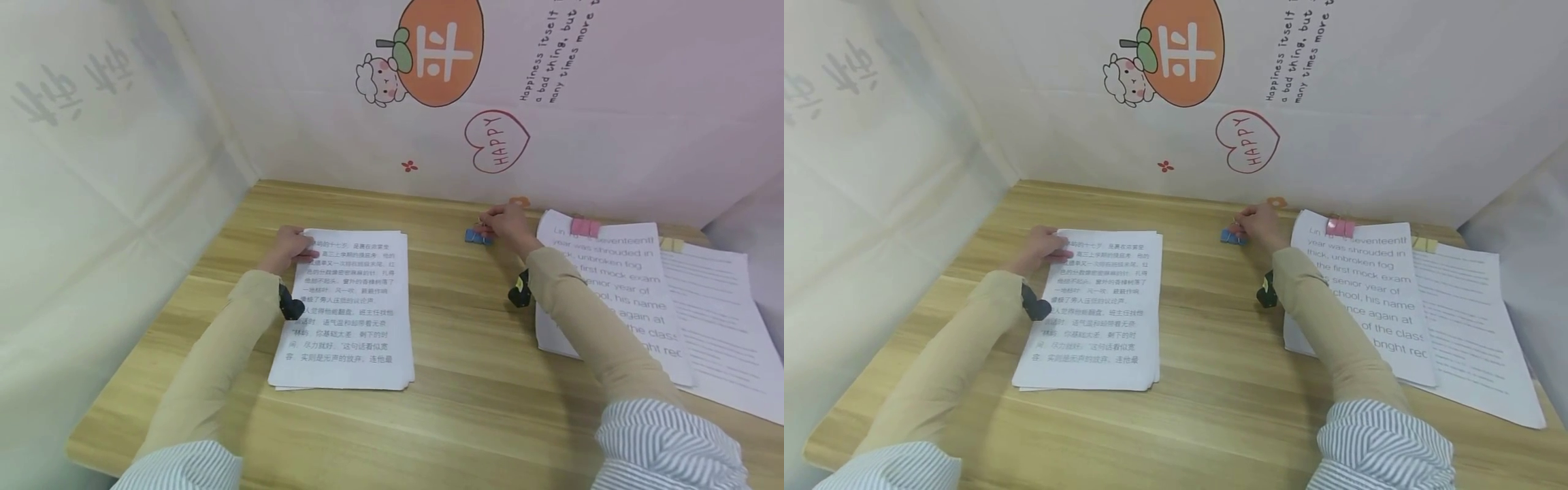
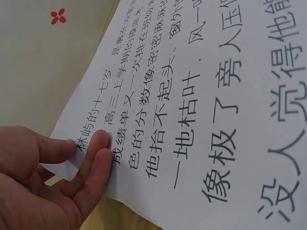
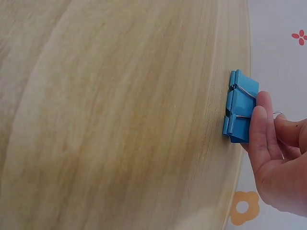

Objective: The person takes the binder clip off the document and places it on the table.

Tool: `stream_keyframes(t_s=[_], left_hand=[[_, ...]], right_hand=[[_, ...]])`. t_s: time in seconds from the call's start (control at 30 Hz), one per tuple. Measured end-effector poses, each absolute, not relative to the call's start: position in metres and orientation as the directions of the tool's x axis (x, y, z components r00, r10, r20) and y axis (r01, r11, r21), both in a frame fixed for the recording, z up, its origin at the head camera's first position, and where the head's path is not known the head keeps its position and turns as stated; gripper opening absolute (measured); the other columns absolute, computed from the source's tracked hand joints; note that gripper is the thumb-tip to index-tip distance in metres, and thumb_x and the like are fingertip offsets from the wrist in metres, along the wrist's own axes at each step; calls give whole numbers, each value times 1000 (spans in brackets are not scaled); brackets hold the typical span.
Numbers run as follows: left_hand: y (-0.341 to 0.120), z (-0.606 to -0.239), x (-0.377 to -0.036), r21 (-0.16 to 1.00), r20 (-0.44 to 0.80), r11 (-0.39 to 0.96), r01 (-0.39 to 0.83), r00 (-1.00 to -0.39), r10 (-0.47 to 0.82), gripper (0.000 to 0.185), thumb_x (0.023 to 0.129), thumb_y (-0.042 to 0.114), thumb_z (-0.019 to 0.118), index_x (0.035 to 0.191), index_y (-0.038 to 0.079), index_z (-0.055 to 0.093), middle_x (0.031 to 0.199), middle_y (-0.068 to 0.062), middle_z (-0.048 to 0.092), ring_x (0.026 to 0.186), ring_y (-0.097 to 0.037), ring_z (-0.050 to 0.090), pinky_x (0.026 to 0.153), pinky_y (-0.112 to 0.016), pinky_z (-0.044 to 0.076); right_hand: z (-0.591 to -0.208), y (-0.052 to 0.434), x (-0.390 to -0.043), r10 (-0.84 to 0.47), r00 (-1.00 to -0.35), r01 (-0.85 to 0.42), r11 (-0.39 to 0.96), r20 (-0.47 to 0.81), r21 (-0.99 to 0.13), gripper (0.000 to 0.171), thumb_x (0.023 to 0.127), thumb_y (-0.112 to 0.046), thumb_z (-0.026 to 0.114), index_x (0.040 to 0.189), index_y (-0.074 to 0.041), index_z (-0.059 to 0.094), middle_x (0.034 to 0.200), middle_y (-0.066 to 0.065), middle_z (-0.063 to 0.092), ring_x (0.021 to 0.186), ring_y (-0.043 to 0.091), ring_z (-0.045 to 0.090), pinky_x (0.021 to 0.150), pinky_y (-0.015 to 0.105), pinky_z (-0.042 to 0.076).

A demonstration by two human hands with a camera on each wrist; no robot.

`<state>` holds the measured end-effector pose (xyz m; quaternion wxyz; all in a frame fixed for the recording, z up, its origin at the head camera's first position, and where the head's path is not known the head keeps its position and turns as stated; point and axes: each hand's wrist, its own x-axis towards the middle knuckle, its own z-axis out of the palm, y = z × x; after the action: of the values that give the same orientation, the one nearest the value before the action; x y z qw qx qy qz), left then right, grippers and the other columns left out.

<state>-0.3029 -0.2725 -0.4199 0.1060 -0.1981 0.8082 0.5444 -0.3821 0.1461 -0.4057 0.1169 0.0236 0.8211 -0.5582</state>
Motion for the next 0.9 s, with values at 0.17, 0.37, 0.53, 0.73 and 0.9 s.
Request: stream_keyframes(t_s=[0.17, 0.37, 0.53, 0.73, 0.9], left_hand=[[-289, -415, -301, 820, -369, 373, -434, -899, -236, 61, 95, 7, 44, 148, -5, 16, 142, -28, 41, 59, -3, 60, 63, -18, 55], [-303, -414, -299, 791, -356, 431, -434, -900, -253, 60, 95, 7, 42, 147, -7, 16, 143, -30, 38, 61, -2, 59, 65, -18, 55], [-305, -413, -296, 765, -330, 479, -431, -900, -284, 57, 93, 6, 42, 145, -8, 23, 134, -30, 48, 62, -4, 57, 61, -16, 52], [-297, -408, -289, 722, -297, 550, -420, -906, -302, 55, 92, 7, 41, 144, -7, 28, 132, -27, 50, 74, -11, 57, 67, -20, 50], [-293, -408, -285, 681, -247, 620, -390, -919, -307, 52, 89, 6, 43, 140, -7, 37, 134, -26, 49, 99, -28, 56, 89, -37, 49]], right_hand=[[-404, 145, -379, -92, -971, 164, 419, -221, -893, 33, 98, -10, 49, 123, 12, 49, 112, 23, 65, 70, 3, 68, 74, 22, 56], [-402, 145, -377, -85, -972, 158, 463, -221, -872, 34, 98, -13, 48, 124, 10, 50, 122, 27, 60, 72, 3, 69, 79, 25, 56], [-404, 146, -378, -98, -973, 143, 454, -209, -880, 36, 98, -11, 47, 125, 13, 50, 125, 31, 56, 70, 1, 68, 77, 23, 56], [-405, 146, -379, -96, -977, 127, 464, -192, -877, 35, 98, -10, 47, 124, 14, 50, 123, 32, 56, 69, 1, 68, 71, 19, 56], [-405, 146, -380, -94, -973, 143, 463, -209, -875, 36, 98, -10, 46, 126, 13, 50, 125, 31, 55, 70, 1, 68, 72, 19, 56]])
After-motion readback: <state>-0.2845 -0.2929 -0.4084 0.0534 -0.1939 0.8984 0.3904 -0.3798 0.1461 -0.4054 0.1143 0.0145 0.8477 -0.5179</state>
